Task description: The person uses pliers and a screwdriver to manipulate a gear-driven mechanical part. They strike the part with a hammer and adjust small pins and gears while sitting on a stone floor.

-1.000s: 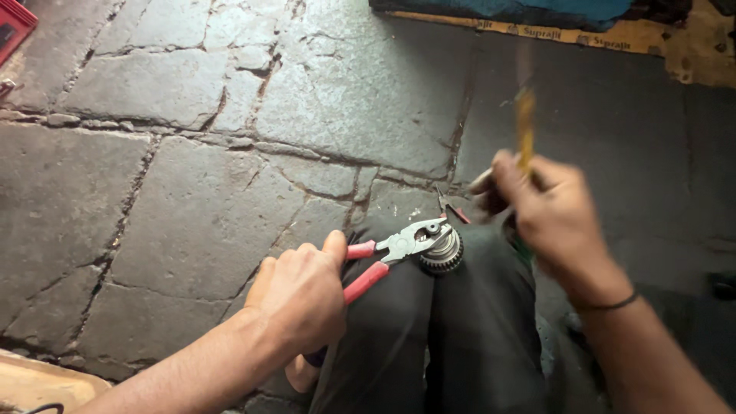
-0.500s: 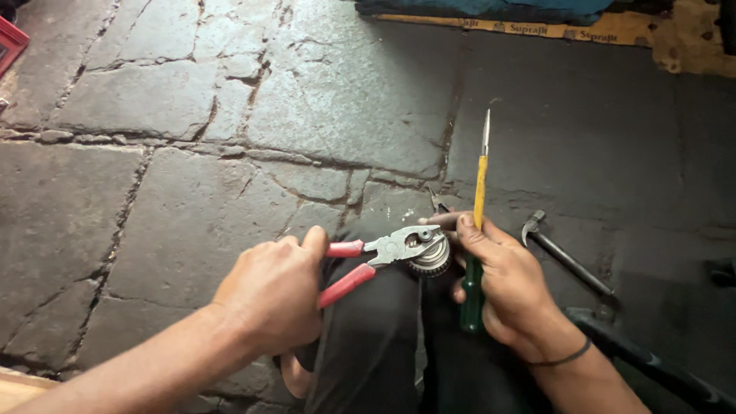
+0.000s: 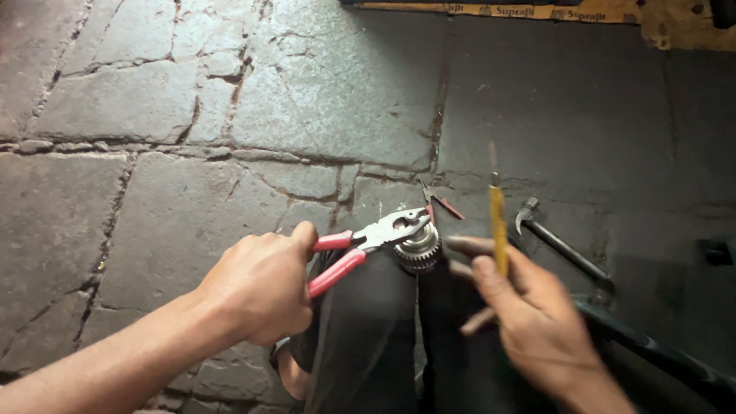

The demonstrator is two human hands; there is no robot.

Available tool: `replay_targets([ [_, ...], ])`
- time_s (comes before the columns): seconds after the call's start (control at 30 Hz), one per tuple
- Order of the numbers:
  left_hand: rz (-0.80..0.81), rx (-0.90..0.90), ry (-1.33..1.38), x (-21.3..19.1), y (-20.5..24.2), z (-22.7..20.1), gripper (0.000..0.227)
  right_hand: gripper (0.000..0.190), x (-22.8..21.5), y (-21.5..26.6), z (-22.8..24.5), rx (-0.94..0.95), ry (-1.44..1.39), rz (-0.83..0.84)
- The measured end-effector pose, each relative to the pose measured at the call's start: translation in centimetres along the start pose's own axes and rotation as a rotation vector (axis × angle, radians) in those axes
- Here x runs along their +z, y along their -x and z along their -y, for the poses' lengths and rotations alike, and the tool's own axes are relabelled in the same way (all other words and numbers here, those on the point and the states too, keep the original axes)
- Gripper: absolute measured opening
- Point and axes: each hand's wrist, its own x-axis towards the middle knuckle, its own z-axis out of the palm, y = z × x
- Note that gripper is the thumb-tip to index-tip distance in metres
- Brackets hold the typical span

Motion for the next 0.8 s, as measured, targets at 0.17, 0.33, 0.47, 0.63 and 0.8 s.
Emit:
replay_targets([
  [0.17, -0.013, 0.019, 0.023, 0.0, -0.4, 0.2, 0.044, 0.038, -4.4, -0.7, -1.7, 0.109, -0.042, 0.079],
  [0.33, 0.024, -0.002, 0.059, 0.3, -0.7, 0.5, 0.044, 0.038, -6.4, -0.1, -3.5, 0.276, -0.189, 0.049],
  [0.47, 0.015, 0.028, 0.083, 0.1, -0.9, 0.8, 0.044, 0.060, -6.9, 0.0, -3.1, 0.113, -0.465, 0.179],
  [0.63, 0.051, 0.008, 0.068, -0.1, -1.4, 0.9, 0.047, 0.066, -7.6, -0.1, -2.7, 0.092, -0.553, 0.131],
  [0.8, 0.068, -0.004, 0.114, -0.5, -2.1, 1.1, 0.051, 0.067, -8.0, 0.4, -3.5, 0.148, -0.546, 0.098],
])
